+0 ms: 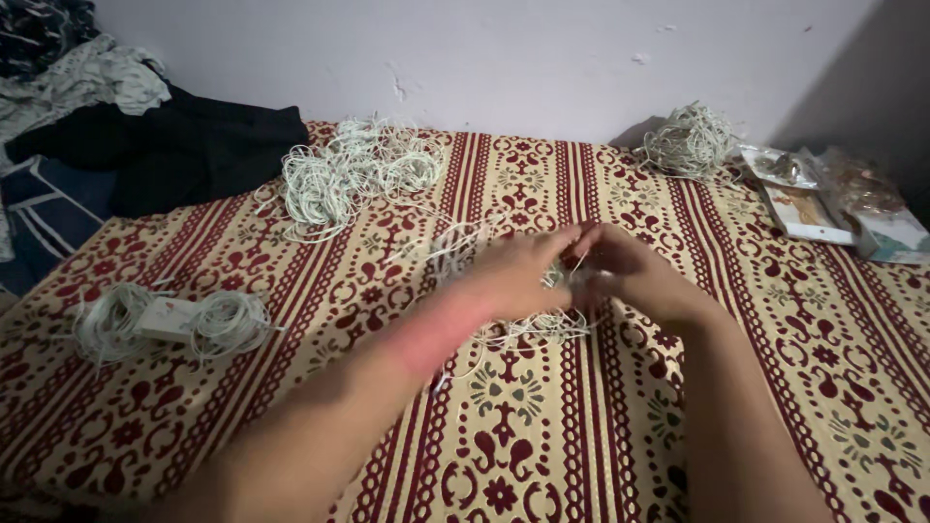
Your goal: The person untangles multiple white cables on a patterned bedsheet. They repeatedly pick up tangled sections, separate strands by hand, and lay them out in straighter lines across the bed. The person handles the cables one at a time, occasionally moving piles aside to access more tangled sections.
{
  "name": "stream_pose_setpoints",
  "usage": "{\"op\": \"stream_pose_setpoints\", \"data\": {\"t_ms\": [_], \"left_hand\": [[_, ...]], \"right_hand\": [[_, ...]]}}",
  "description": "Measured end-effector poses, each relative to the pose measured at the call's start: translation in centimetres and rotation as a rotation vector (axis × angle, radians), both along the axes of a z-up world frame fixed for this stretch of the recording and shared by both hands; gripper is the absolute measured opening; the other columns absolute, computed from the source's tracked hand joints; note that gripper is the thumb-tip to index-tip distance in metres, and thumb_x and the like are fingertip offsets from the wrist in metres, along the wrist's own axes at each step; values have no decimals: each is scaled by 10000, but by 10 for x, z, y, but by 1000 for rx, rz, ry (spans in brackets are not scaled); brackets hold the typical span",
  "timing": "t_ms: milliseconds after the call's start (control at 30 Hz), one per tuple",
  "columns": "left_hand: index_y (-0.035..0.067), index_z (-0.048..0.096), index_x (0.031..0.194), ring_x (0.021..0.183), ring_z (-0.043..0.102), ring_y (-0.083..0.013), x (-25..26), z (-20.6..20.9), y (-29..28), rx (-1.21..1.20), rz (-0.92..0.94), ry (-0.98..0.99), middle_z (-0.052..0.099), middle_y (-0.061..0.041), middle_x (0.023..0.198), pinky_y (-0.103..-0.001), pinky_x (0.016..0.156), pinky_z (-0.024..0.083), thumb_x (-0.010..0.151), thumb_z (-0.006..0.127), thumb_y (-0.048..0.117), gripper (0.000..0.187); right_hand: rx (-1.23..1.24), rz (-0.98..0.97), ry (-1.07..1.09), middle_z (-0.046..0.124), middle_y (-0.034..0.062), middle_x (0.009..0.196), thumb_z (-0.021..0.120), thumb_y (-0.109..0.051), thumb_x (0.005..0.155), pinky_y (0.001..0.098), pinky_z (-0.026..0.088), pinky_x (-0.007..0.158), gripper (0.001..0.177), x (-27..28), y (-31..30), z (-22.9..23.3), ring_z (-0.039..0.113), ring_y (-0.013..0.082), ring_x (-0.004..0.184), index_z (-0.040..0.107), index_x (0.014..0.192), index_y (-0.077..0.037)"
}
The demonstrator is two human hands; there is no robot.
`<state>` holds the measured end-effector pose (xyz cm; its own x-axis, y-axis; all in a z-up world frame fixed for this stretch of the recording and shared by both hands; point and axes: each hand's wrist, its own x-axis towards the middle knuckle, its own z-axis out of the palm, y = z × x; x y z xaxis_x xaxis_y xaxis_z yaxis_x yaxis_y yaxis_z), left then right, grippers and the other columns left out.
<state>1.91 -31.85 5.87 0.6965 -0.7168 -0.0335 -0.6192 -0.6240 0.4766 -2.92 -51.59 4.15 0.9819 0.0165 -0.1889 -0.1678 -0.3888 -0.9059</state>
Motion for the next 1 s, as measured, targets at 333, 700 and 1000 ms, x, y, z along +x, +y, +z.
{"op": "stream_pose_setpoints", "data": {"t_ms": [333,700,1000], "left_hand": [[135,105,1618,1481,347,-256,14,-59,-2,-75,116,-114,380,-128,1579,-492,1246,112,750,832,310,1145],[155,184,1604,1523,263,-267,24,-57,6,22,115,-70,322,-111,1624,-454,1277,118,830,740,477,1006],[280,293,1544,1527,212,-219,39,-47,27,148,236,-57,292,-13,1633,-565,1247,-3,981,589,441,656]], "right_hand": [[-270,-154,-2,755,43,1025,778,-148,865,292,539,813,434,10,-6,-21,695,165,929,676,1284,-189],[-349,-523,-156,764,57,1020,626,-10,914,317,533,615,328,9,-64,-40,677,180,733,767,1169,-161],[-549,-933,-668,764,118,1032,599,17,960,321,558,856,249,6,-156,-95,723,204,937,787,1073,-101]]}}
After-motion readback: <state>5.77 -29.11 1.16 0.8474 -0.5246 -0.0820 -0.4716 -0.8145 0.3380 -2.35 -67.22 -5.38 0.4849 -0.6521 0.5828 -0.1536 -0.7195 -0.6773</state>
